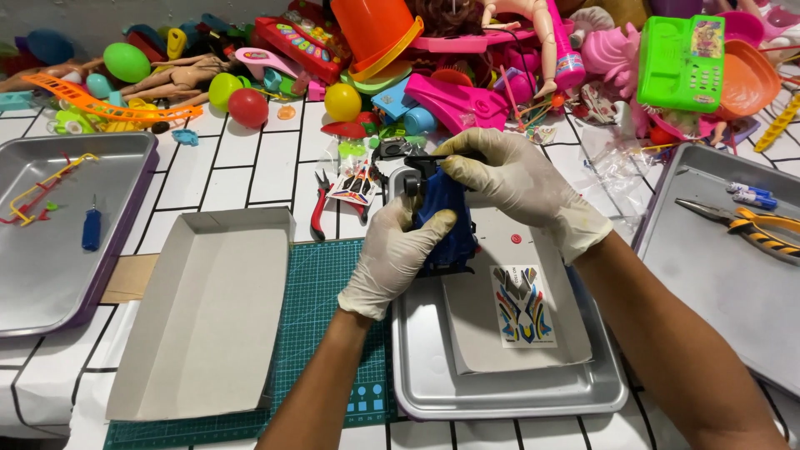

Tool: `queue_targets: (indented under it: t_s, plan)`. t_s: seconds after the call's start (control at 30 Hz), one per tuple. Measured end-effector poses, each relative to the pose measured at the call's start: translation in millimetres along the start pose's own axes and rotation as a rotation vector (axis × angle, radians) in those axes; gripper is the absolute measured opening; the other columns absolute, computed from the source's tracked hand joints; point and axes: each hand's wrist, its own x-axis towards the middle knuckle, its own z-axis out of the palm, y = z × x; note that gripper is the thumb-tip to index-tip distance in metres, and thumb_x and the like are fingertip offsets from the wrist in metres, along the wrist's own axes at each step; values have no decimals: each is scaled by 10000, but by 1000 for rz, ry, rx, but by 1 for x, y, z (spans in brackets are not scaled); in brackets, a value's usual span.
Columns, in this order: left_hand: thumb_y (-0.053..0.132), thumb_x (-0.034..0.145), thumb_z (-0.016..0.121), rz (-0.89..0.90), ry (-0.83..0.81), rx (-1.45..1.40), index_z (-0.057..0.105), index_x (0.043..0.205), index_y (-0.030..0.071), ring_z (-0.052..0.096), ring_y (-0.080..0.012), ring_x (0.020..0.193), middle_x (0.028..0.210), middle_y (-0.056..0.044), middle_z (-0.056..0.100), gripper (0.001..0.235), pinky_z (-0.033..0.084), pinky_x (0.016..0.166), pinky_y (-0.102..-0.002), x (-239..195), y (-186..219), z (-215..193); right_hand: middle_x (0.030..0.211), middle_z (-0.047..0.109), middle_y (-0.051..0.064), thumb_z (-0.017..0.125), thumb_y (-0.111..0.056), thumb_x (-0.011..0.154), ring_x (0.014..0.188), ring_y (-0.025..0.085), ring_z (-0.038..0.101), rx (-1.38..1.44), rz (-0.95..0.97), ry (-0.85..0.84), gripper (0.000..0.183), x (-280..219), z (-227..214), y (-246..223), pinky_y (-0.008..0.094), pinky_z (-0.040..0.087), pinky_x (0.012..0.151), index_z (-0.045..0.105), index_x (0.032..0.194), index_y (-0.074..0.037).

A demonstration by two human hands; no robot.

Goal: Assembling a plastic model car by fitting the body shell onto the chassis and adjusting internal parts with a tool.

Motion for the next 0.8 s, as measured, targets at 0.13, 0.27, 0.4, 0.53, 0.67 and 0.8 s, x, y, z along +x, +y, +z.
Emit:
queue_targets:
  t_s: [0.13,0.27,0.4,0.53,0.67,0.8]
  plan:
    - [302,788,855,-55,14,30,718,1152,47,628,-137,985,964,-141,756,465,570,889,-402,-4,10,5,831,681,44,819,-194,893,770,93,604,-64,-38,14,219,4,-1,11,254,577,692,774,1085,-101]
    - [345,763,855,-116,24,-1,719,1167,84,680,-145,954,954,-122,762,500,589,847,-382,-7,20,8,900,708,31,795,-256,923,830,88,610,-153,-142,43,254,4,-8,2,258,566,752,760,1138,-126]
    - [366,754,859,-141,70,-30,721,1186,98,694,-163,934,967,-113,762,527,590,840,-390,1,20,2,962,730,32,820,-331,917,837,126,658,-449,-286,115,331,-1,-22,-15,289,567,785,756,1203,-178]
    - [334,772,822,-167,84,-156,681,1242,35,664,-203,996,1016,-154,740,575,569,878,-407,-8,34,-3,969,730,10,851,-217,899,863,145,671,-601,-401,155,284,-18,-36,-22,283,547,774,766,1168,-178]
    - [335,787,843,-86,107,-156,694,1225,67,671,-184,1006,1041,-144,754,535,561,898,-401,3,26,-12,969,722,40,833,-174,864,888,209,679,-855,-416,180,280,-18,-51,-4,327,525,761,757,1132,-151]
    - [334,815,830,-72,108,-183,690,1240,66,681,-193,1010,1053,-129,756,521,562,914,-401,10,8,-17,899,760,135,808,-113,785,882,359,732,-1154,-237,-116,268,-29,-37,38,458,580,793,786,1051,-128]
